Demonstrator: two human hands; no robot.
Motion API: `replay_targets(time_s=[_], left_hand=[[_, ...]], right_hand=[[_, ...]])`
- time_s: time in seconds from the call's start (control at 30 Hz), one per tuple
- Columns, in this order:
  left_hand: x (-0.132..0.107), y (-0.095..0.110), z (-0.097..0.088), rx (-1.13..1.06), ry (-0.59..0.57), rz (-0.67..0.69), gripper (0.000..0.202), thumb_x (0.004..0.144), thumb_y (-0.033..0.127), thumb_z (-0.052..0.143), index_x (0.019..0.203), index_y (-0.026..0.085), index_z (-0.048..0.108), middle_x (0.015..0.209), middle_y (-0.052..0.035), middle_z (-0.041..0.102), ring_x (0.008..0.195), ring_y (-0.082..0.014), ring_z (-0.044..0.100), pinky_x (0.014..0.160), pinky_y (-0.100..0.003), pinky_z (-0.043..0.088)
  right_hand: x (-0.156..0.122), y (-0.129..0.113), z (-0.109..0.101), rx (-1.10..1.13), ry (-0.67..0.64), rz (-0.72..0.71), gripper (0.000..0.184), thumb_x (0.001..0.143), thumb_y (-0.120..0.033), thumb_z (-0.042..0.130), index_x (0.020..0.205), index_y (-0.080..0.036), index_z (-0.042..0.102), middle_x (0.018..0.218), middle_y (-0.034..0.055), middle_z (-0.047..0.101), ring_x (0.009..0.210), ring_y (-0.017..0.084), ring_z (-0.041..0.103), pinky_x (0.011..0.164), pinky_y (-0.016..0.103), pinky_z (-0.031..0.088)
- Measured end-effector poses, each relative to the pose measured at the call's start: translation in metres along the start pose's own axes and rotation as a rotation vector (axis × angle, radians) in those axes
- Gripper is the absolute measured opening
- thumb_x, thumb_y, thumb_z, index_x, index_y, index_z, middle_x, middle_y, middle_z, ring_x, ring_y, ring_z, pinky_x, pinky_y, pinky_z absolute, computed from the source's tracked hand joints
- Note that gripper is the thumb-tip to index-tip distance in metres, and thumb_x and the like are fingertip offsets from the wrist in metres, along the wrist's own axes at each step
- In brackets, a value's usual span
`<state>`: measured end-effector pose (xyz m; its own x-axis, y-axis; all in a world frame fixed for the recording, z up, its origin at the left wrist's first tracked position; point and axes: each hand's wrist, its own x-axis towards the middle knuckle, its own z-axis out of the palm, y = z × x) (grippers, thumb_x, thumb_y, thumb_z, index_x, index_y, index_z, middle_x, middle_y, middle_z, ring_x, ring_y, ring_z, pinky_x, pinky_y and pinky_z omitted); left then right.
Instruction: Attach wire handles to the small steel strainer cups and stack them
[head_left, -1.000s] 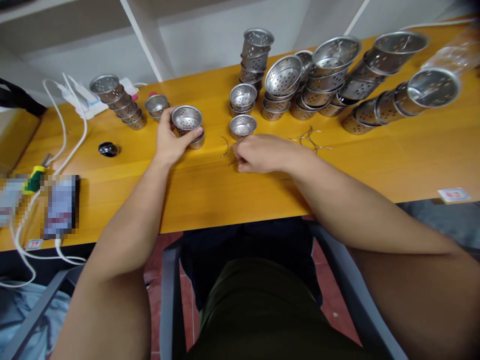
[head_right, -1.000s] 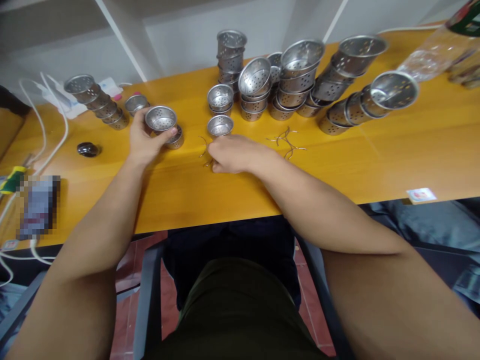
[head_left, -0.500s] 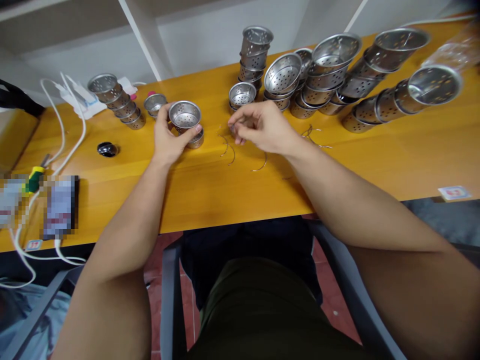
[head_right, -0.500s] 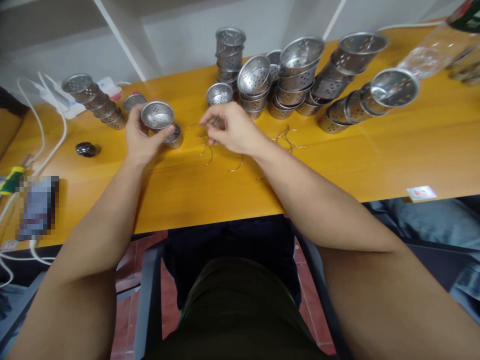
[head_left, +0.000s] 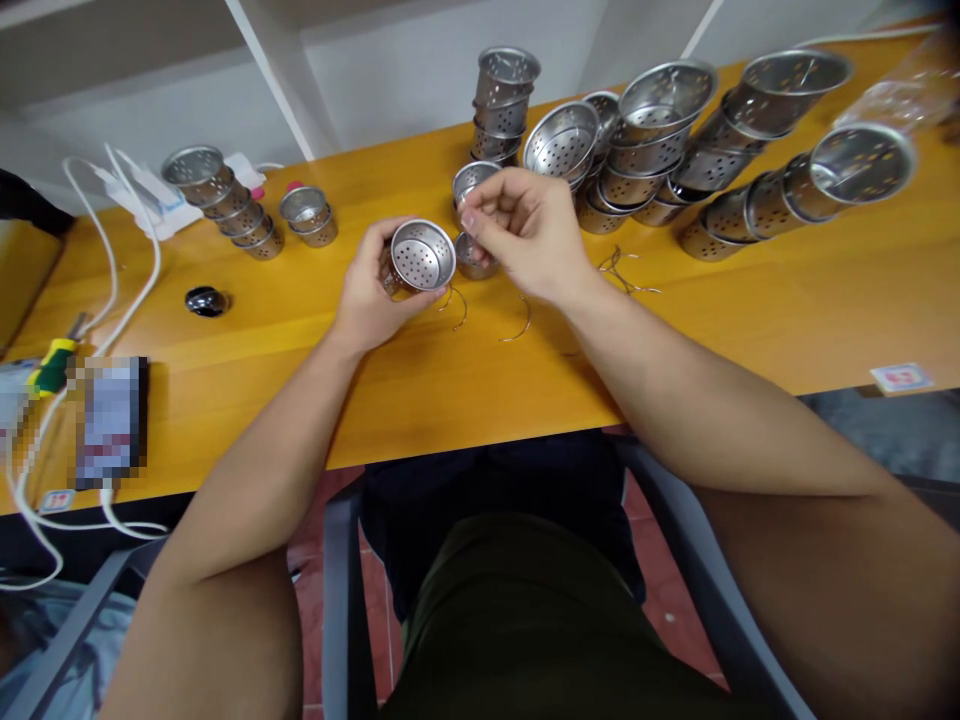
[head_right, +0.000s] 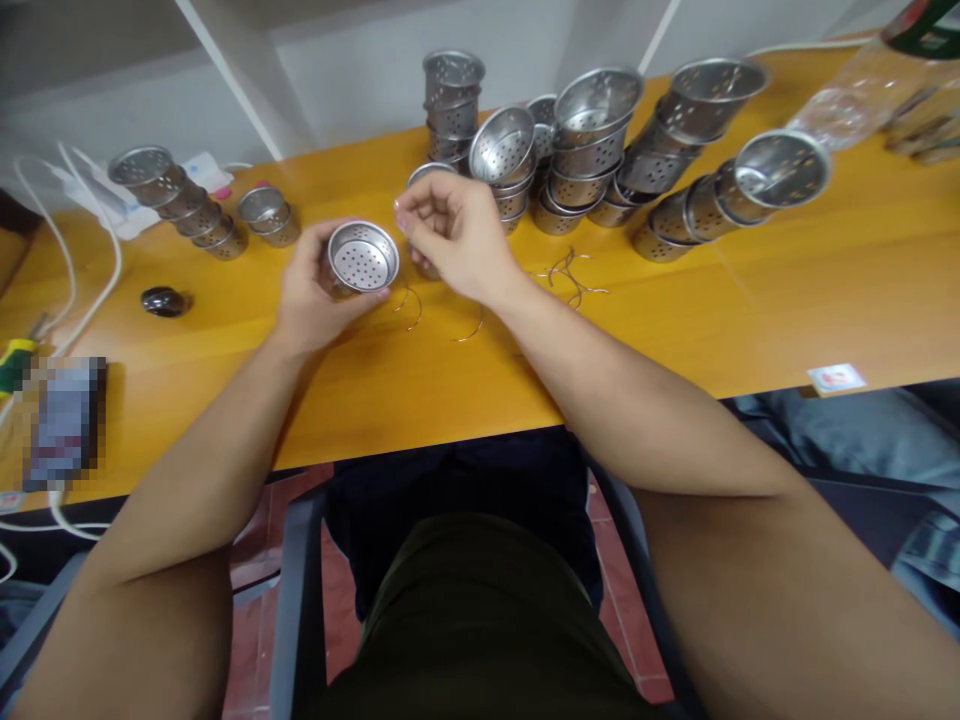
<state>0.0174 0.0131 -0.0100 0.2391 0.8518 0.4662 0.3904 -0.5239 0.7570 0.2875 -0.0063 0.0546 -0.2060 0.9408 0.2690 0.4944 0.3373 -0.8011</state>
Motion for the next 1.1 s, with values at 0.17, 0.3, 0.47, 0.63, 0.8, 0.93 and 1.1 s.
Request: replay_targets(time_s=[0.17,0.3,0.47,0.63,0.8,0.93,1.1], left_hand=[[0.004,-0.028,0.016,-0.070,-0.015,-0.054,0.112,0.071,0.067,0.126,0.160,0.036,0.064,0.167,-0.0118,0.074,0.168,-0.0494,0.074,0.139,-0.069,0.070],[0.012,-0.038,0.020,-0.073,-0.012,-0.017,0.117,0.066,0.074,0.126,0.159,0.036,0.064,0.168,-0.0136,0.074,0.167,-0.0483,0.075,0.139,-0.065,0.069],[0.019,-0.037,0.011,-0.043,-0.017,-0.024,0.120,0.063,0.086,0.124,0.155,0.034,0.067,0.165,-0.0138,0.076,0.165,-0.0494,0.076,0.144,-0.067,0.065],[0.021,-0.064,0.014,-0.065,-0.040,0.156,0.124,0.071,0.104,0.109,0.161,0.033,0.062,0.164,-0.0142,0.075,0.159,-0.0459,0.078,0.140,-0.065,0.066],[0.022,-0.086,0.026,-0.079,-0.046,0.315,0.123,0.080,0.103,0.105,0.169,0.033,0.057,0.165,-0.0147,0.074,0.156,-0.0414,0.080,0.134,-0.056,0.069],[0.020,-0.080,0.029,-0.065,-0.069,0.353,0.122,0.084,0.101,0.103,0.175,0.035,0.055,0.166,-0.0136,0.073,0.158,-0.0413,0.079,0.137,-0.057,0.068],[0.015,-0.063,0.029,-0.022,-0.049,0.339,0.120,0.084,0.102,0.103,0.173,0.036,0.057,0.161,-0.0119,0.076,0.155,-0.0415,0.081,0.138,-0.060,0.067]], right_hand=[[0.006,0.013,0.003,0.096,0.026,-0.068,0.054,0.126,-0.074,0.061,0.150,-0.028,0.076,0.132,0.0172,0.087,0.097,0.030,0.088,0.088,0.047,0.075],[0.002,0.001,0.012,-0.196,-0.067,0.001,0.062,0.130,-0.073,0.053,0.166,-0.028,0.074,0.134,0.0165,0.089,0.109,0.033,0.088,0.094,0.045,0.074],[0.006,-0.001,0.025,-0.357,-0.117,-0.064,0.064,0.131,-0.061,0.060,0.181,-0.022,0.068,0.140,0.0165,0.088,0.117,0.033,0.087,0.102,0.042,0.071],[0.024,0.038,0.041,-0.159,-0.007,-0.194,0.046,0.128,-0.057,0.067,0.153,-0.022,0.084,0.121,0.0119,0.087,0.103,0.030,0.084,0.099,0.045,0.073],[0.033,0.062,0.049,0.130,0.143,-0.315,0.025,0.119,-0.052,0.085,0.122,-0.027,0.088,0.094,0.0034,0.075,0.081,0.026,0.072,0.093,0.047,0.074],[0.028,0.053,0.051,0.115,0.181,-0.313,0.009,0.117,-0.035,0.086,0.121,-0.027,0.087,0.091,0.0014,0.070,0.084,0.025,0.071,0.098,0.047,0.073],[0.022,0.039,0.059,0.115,0.209,-0.306,0.008,0.113,-0.021,0.079,0.117,-0.026,0.085,0.084,-0.0010,0.066,0.079,0.023,0.068,0.097,0.046,0.071]])
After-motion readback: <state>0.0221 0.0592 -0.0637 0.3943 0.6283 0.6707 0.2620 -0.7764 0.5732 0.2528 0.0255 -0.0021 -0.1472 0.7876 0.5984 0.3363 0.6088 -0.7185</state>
